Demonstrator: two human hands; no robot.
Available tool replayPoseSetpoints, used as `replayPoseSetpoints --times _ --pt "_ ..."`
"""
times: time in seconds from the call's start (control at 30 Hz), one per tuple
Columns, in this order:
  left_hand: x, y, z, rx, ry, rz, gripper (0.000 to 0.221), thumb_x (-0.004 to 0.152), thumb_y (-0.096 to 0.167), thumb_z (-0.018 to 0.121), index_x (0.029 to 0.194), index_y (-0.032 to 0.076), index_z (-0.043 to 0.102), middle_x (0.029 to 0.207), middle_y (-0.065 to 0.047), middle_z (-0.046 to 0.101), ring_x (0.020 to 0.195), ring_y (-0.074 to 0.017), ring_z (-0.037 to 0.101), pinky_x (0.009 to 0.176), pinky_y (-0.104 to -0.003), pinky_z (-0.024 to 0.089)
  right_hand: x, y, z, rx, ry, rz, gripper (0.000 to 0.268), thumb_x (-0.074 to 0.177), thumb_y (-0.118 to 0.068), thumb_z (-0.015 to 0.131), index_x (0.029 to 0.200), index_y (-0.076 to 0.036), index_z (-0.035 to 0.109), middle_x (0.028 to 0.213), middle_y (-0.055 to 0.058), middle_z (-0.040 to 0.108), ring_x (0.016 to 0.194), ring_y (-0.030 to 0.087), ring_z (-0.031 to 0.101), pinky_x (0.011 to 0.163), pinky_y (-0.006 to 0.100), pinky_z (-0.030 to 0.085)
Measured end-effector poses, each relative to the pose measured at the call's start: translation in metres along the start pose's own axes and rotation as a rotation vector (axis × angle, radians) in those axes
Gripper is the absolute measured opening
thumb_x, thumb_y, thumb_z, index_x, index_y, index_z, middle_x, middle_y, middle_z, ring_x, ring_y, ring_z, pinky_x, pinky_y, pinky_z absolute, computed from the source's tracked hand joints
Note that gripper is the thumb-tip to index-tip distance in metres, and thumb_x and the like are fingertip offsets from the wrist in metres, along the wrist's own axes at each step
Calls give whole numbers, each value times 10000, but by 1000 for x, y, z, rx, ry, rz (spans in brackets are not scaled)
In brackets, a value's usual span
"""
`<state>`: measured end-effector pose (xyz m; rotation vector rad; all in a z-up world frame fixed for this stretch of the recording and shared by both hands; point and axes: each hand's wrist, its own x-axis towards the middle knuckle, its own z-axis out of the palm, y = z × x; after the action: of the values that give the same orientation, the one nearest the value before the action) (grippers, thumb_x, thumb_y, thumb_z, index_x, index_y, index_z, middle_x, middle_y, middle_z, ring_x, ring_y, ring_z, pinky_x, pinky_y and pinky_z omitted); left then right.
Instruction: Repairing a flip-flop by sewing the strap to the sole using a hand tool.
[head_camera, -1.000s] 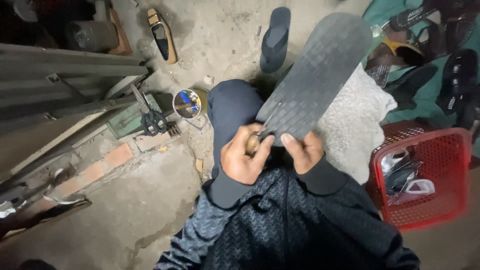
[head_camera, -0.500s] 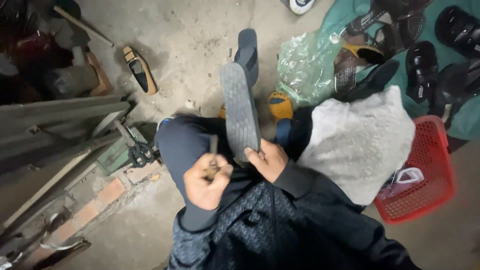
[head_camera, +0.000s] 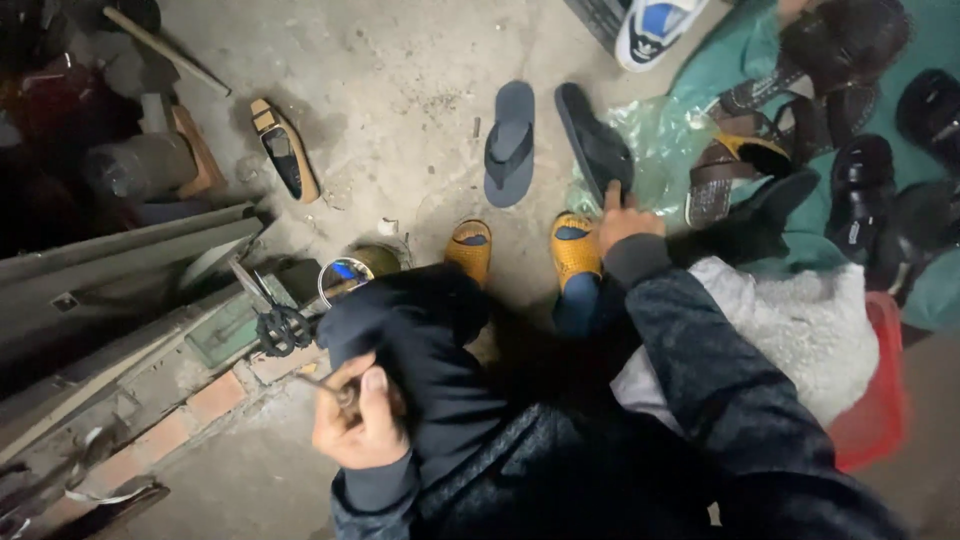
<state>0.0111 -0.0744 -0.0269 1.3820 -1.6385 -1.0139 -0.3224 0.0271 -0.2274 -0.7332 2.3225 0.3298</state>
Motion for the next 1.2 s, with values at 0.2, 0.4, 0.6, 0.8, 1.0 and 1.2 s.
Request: replayPoseSetpoints --times 0.2,0.4,0.6,0.8,1.0,1.2 --pt "11 11 9 -205 9 -49 215 989 167 576 1037 -42 596 476 -139 483 353 -150 455 398 -243 383 24 -35 45 -140 -273 -141 520 959 -534 527 1287 -148 647 1242 125 733 1150 366 705 952 544 530" --pt "14 21 21 -176 112 -30 246 946 192 616 1001 -48 620 480 -137 490 341 -127 444 391 -205 348 69 -91 25 42 -312 -240 453 1027 -417 484 1224 -65 691 1278 217 693 1189 442 649 971 574 536" --pt "15 8 9 43 129 -209 218 898 257 650 997 83 737 611 -51 691 391 -66 539 386 -177 434 180 -110 143 194 56 -548 802 908 -402 645 1611 -246 292 1741 -8 147 1189 465 628 950 568 529" --pt "20 -7 18 118 260 -227 206 746 312 739 808 143 838 434 30 668 327 -24 436 322 -209 308 248 -110 231 -50 589 -527 338 977 -184 430 1256 -134 613 1144 148 652 818 400 684 598 581 561" --pt "28 11 19 101 208 -220 251 699 372 732 759 162 856 418 17 717 358 -50 560 443 -206 479 195 -108 139 156 55 -402 947 818 -253 819 1565 -309 239 1355 167 659 1019 459 732 789 571 558" --pt "22 -13 21 -201 35 -56 163 896 215 696 928 74 772 510 -13 690 328 -71 554 364 -211 440 85 -105 7 482 68 -377 570 918 -517 591 1464 -371 516 1309 108 723 1223 408 637 1016 526 500"
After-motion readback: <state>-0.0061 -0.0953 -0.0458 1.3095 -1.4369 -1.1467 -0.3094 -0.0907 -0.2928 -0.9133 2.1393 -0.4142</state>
